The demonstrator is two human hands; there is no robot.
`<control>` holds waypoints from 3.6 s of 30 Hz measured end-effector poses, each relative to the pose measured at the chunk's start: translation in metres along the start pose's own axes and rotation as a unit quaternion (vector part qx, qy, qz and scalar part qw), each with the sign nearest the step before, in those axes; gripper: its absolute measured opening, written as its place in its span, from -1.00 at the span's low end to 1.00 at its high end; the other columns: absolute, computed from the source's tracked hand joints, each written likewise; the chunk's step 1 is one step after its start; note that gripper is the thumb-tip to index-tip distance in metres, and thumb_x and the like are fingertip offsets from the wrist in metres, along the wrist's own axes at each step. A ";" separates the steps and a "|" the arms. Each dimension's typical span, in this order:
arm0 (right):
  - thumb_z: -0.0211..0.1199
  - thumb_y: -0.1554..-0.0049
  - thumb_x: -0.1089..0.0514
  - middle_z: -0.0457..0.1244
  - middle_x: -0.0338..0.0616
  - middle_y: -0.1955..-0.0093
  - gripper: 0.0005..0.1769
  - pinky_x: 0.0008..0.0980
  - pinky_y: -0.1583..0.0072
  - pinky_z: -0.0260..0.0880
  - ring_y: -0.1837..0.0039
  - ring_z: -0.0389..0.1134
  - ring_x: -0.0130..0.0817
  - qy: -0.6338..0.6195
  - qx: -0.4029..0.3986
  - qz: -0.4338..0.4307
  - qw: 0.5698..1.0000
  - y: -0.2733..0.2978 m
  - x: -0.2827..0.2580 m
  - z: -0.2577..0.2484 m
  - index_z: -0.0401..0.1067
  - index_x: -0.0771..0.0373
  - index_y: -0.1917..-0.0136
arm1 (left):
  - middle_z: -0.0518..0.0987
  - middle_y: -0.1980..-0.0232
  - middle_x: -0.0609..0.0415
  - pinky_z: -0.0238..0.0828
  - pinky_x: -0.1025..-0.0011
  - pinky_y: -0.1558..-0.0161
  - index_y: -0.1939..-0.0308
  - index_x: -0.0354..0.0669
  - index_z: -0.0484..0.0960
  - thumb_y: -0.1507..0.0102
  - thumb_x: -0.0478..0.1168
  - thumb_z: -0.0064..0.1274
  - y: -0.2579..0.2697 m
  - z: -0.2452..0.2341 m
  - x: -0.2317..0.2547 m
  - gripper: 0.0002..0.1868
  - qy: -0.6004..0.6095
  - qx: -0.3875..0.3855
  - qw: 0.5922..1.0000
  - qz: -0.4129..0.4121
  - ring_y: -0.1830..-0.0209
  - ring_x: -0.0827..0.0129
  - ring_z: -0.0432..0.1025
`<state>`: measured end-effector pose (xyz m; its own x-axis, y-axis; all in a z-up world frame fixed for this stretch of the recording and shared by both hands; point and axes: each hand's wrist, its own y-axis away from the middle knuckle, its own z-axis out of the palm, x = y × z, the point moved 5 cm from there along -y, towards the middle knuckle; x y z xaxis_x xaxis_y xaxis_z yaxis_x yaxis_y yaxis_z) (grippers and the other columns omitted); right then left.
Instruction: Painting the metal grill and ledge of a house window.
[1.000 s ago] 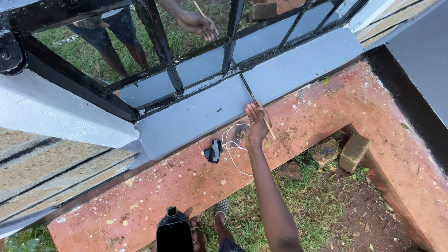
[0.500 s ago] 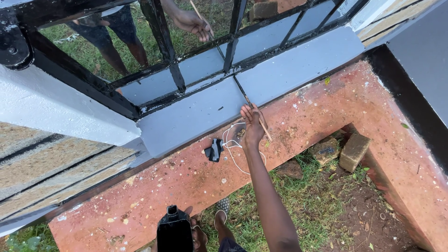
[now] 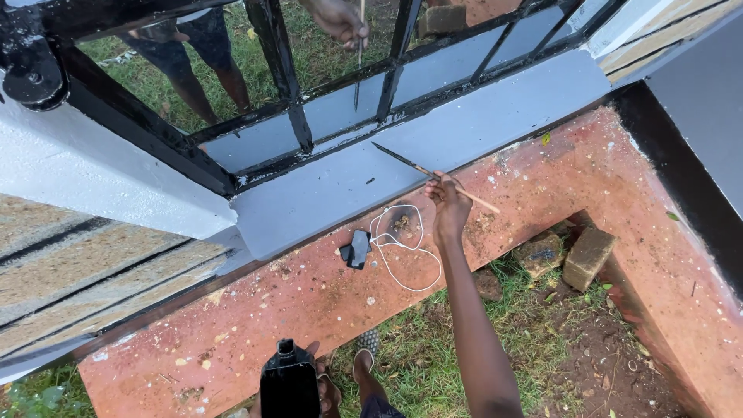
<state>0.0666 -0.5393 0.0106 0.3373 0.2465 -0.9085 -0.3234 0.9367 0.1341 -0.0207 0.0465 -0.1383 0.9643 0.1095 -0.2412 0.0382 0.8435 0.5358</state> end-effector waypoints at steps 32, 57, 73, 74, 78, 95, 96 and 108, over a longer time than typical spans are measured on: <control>0.29 -0.32 0.11 0.51 0.02 0.01 -0.57 -0.47 -0.13 0.73 0.07 0.58 -0.31 -0.017 0.082 0.038 0.996 -0.006 -0.018 0.017 0.53 0.46 -0.34 | 0.59 -0.25 -0.15 0.55 -0.23 0.06 -0.75 0.06 0.07 -0.32 0.40 -0.08 -0.036 0.061 0.036 0.02 -0.014 -0.029 0.999 0.035 0.00 -0.06 0.59; 0.37 -0.18 0.19 0.52 -0.24 0.19 -0.94 -0.42 0.17 0.55 0.22 0.48 -0.46 0.406 -0.453 -0.241 0.757 0.288 -0.182 0.016 0.63 0.16 0.07 | 0.72 -0.16 0.05 0.40 0.26 -0.03 -0.28 -0.17 0.68 -0.44 0.24 -0.08 -0.032 0.260 -0.029 -0.38 -0.127 0.075 0.963 0.228 0.00 0.34 0.54; 0.33 -0.18 0.08 0.54 -0.22 -0.11 -0.70 -0.39 -0.01 0.72 -0.05 0.61 -0.38 0.466 -0.421 -0.192 0.754 0.332 -0.267 -0.022 0.67 0.05 -0.18 | 0.70 0.15 0.10 0.38 0.43 0.30 -0.27 -0.23 0.70 -0.43 0.13 0.04 0.010 0.229 -0.003 -0.44 -0.165 0.072 0.965 0.193 0.37 0.46 0.50; 0.36 -0.14 0.13 0.52 -0.20 -0.13 -0.68 -0.37 -0.01 0.71 -0.07 0.62 -0.36 0.459 -0.425 -0.194 0.755 0.339 -0.275 -0.022 0.68 0.07 -0.18 | 0.69 0.29 0.15 0.38 0.52 0.44 -0.23 -0.22 0.72 -0.44 0.09 0.07 0.008 0.219 0.003 -0.51 -0.148 0.060 0.970 0.183 0.52 0.53 0.49; 0.31 -0.15 0.13 0.58 -0.24 -0.15 -0.74 -0.25 -0.17 0.86 -0.15 0.68 -0.36 0.496 -0.387 -0.167 0.759 0.353 -0.278 -0.056 0.71 0.00 -0.09 | 0.70 0.24 0.13 0.40 0.39 0.33 -0.45 -0.20 0.67 -0.40 0.11 0.08 0.019 0.222 0.007 -0.35 -0.159 0.092 0.967 0.176 0.39 0.45 0.54; 0.29 -0.24 0.27 0.64 -0.05 0.17 -0.77 -0.50 0.51 -0.13 0.59 -0.02 -0.49 0.487 -0.063 -0.083 0.867 0.314 -0.288 -0.102 0.67 0.32 -0.13 | 0.76 0.06 -0.01 0.55 0.17 0.19 -0.17 -0.25 0.70 -0.41 0.15 0.05 0.002 0.264 -0.007 -0.46 -0.198 0.041 0.962 0.184 0.26 0.29 0.61; 0.29 -0.24 0.27 0.64 -0.05 0.17 -0.77 -0.50 0.51 -0.13 0.59 -0.02 -0.49 0.489 -0.063 -0.080 0.867 0.308 -0.290 -0.107 0.67 0.32 -0.13 | 0.76 0.06 -0.01 0.55 0.17 0.19 -0.17 -0.25 0.70 -0.41 0.15 0.05 -0.006 0.264 -0.006 -0.46 -0.196 0.044 0.963 0.182 0.26 0.29 0.61; 0.29 -0.17 0.29 0.59 0.08 -0.08 -0.68 -0.31 -0.04 0.73 -0.02 0.66 -0.21 0.379 -0.269 -0.042 0.884 0.135 -0.312 -0.171 0.64 0.35 -0.19 | 0.74 0.00 0.05 0.45 0.27 0.17 -0.31 -0.14 0.69 -0.45 0.12 0.00 -0.125 0.313 -0.071 -0.47 -0.121 0.084 0.963 0.227 0.22 0.37 0.56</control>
<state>-0.2331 -0.5322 0.2443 -0.2440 -0.2465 -0.9379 -0.7678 0.6399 0.0315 -0.0116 -0.2314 0.0654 0.9238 0.3034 0.2337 -0.3791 0.6389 0.6694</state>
